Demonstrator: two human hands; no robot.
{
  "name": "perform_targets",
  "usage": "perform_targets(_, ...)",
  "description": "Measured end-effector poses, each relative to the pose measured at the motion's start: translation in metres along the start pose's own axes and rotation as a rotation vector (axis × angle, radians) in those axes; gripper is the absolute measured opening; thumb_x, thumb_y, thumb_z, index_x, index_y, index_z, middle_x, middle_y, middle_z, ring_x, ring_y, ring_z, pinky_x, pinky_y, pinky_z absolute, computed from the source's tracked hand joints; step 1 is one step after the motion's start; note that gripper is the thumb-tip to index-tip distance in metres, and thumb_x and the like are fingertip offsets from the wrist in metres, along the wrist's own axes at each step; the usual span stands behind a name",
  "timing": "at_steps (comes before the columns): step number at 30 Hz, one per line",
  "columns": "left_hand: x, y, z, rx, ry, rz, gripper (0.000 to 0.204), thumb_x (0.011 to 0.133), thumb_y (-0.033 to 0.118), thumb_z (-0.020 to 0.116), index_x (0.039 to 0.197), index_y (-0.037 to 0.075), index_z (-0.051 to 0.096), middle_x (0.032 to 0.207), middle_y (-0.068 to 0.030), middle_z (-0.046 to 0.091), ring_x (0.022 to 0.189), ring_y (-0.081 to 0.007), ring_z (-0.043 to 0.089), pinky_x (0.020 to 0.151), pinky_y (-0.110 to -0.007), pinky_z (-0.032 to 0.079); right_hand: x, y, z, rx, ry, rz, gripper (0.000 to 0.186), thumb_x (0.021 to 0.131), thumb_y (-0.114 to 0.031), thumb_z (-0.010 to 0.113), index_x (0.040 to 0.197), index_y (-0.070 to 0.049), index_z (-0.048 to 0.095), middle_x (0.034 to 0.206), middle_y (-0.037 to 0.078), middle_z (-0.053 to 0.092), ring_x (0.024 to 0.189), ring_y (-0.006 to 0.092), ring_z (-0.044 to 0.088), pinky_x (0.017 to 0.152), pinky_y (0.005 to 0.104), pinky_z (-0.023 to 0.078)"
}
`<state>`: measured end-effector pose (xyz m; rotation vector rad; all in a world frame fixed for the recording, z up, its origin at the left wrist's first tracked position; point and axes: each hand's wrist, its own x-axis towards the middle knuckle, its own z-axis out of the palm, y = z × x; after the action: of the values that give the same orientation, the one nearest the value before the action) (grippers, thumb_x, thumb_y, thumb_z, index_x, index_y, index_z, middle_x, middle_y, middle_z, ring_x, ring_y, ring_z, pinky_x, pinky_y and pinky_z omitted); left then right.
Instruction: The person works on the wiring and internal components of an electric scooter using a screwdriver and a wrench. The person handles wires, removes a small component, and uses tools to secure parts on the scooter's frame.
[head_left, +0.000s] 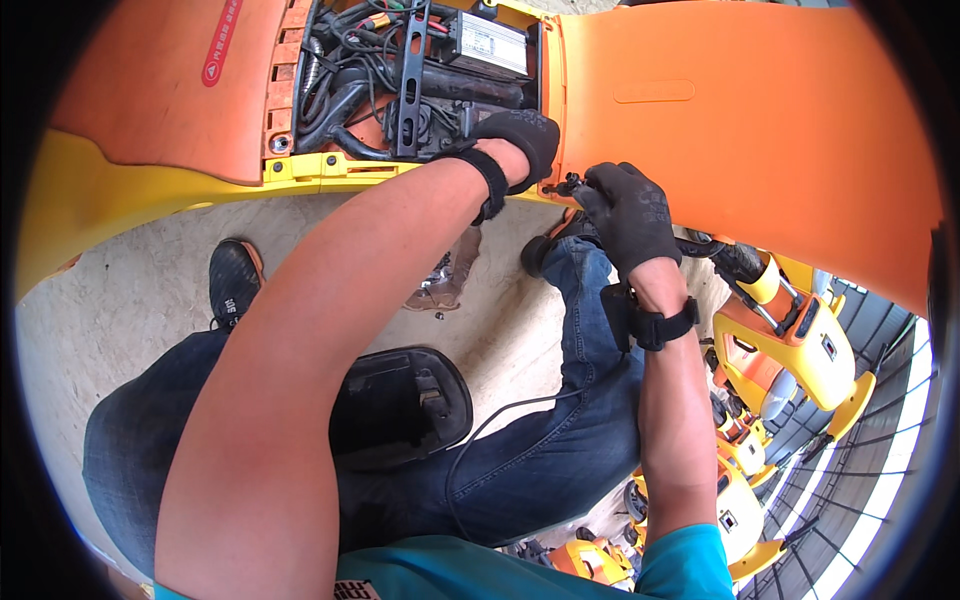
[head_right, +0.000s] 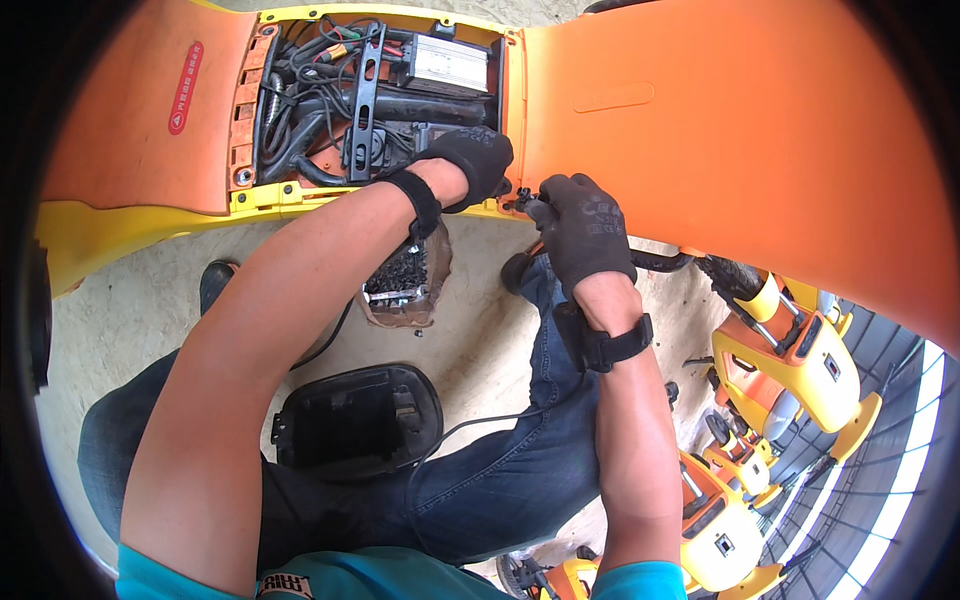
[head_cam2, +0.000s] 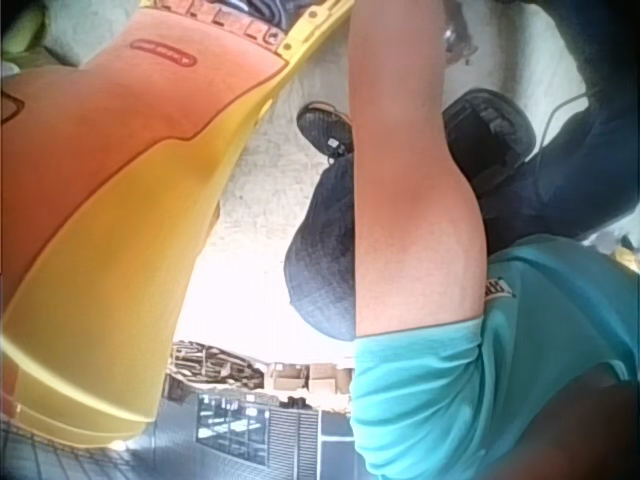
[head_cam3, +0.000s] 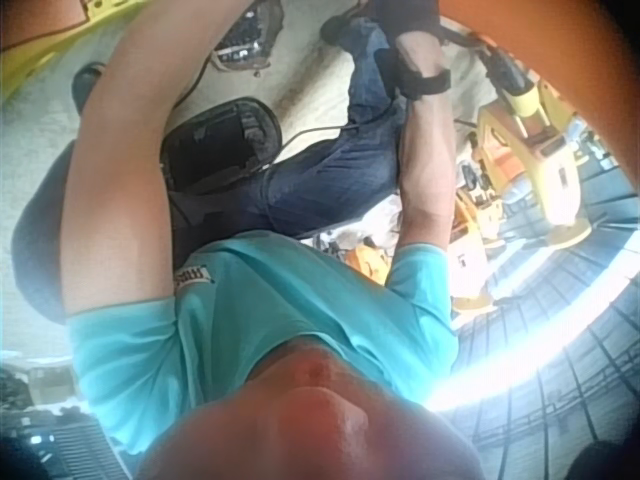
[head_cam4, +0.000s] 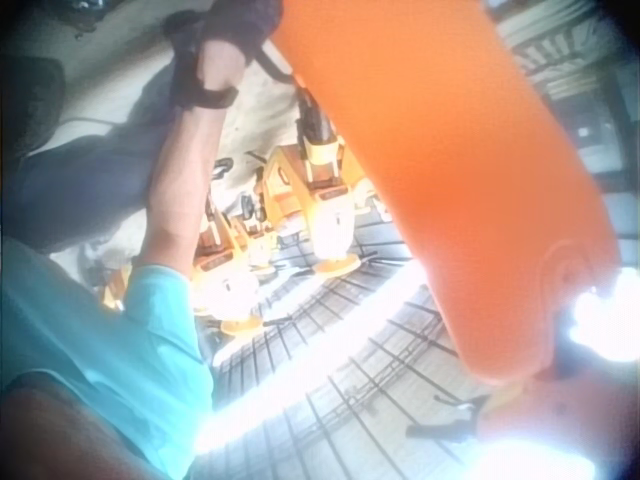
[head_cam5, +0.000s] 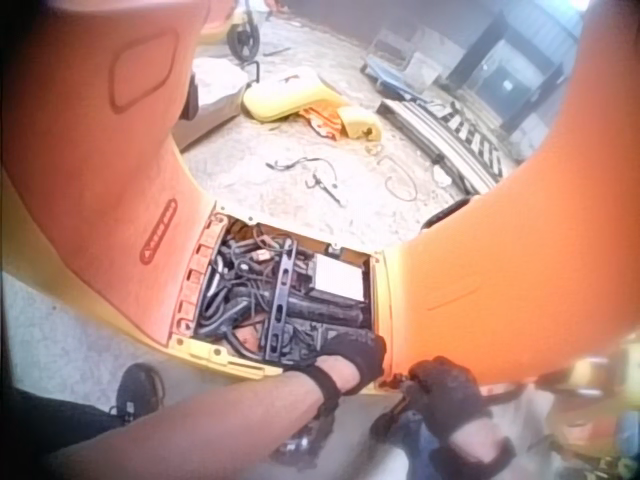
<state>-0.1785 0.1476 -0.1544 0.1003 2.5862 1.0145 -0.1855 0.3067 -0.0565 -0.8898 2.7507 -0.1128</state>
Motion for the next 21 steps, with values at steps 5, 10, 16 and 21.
perform_targets(5, 0.007, -0.005, 0.006, -0.04, 0.048, 0.083, 0.036, 0.086, 0.027, 0.068, 0.11, 0.001, 0.063, 0.107, -0.0216, 0.067, 0.103, -0.0363, 0.065, 0.087, -0.043, 0.052, -0.001, 0.002, 0.001, 0.067, 0.047, -0.086, 0.015, 0.083, -0.009, 0.067, 0.098, -0.004, 0.067, 0.09, 0.016, 0.065, 0.087, 0.0358, 0.061, 0.078, 0.0437, 0.049)
perform_targets(10, 0.011, -0.006, 0.015, -0.014, 0.129, 0.072, 0.033, 0.085, 0.025, 0.067, 0.107, 0.001, 0.065, 0.106, -0.0214, 0.067, 0.101, -0.0356, 0.066, 0.086, -0.042, 0.052, 0.0, 0.0, -0.003, 0.017, 0.009, -0.077, 0.015, 0.084, -0.009, 0.067, 0.098, -0.005, 0.068, 0.09, 0.016, 0.066, 0.09, 0.0354, 0.061, 0.077, 0.0441, 0.048)
perform_targets(16, 0.015, -0.015, 0.026, -0.005, 0.163, 0.073, 0.029, 0.086, 0.021, 0.064, 0.107, 0.002, 0.066, 0.104, -0.021, 0.068, 0.101, -0.036, 0.066, 0.085, -0.043, 0.053, 0.003, -0.014, 0.001, -0.036, -0.018, -0.026, 0.016, 0.086, -0.018, 0.067, 0.095, -0.004, 0.068, 0.084, 0.017, 0.066, 0.084, 0.0358, 0.063, 0.074, 0.0453, 0.048)
perform_targets(21, 0.014, -0.008, 0.02, -0.002, 0.114, 0.079, 0.025, 0.088, 0.018, 0.059, 0.106, 0.002, 0.067, 0.104, -0.0215, 0.068, 0.101, -0.0352, 0.066, 0.085, -0.042, 0.053, 0.005, -0.018, 0.003, -0.018, -0.057, 0.134, 0.024, 0.088, -0.027, 0.067, 0.094, -0.003, 0.068, 0.079, 0.02, 0.066, 0.078, 0.0367, 0.065, 0.072, 0.0448, 0.049)
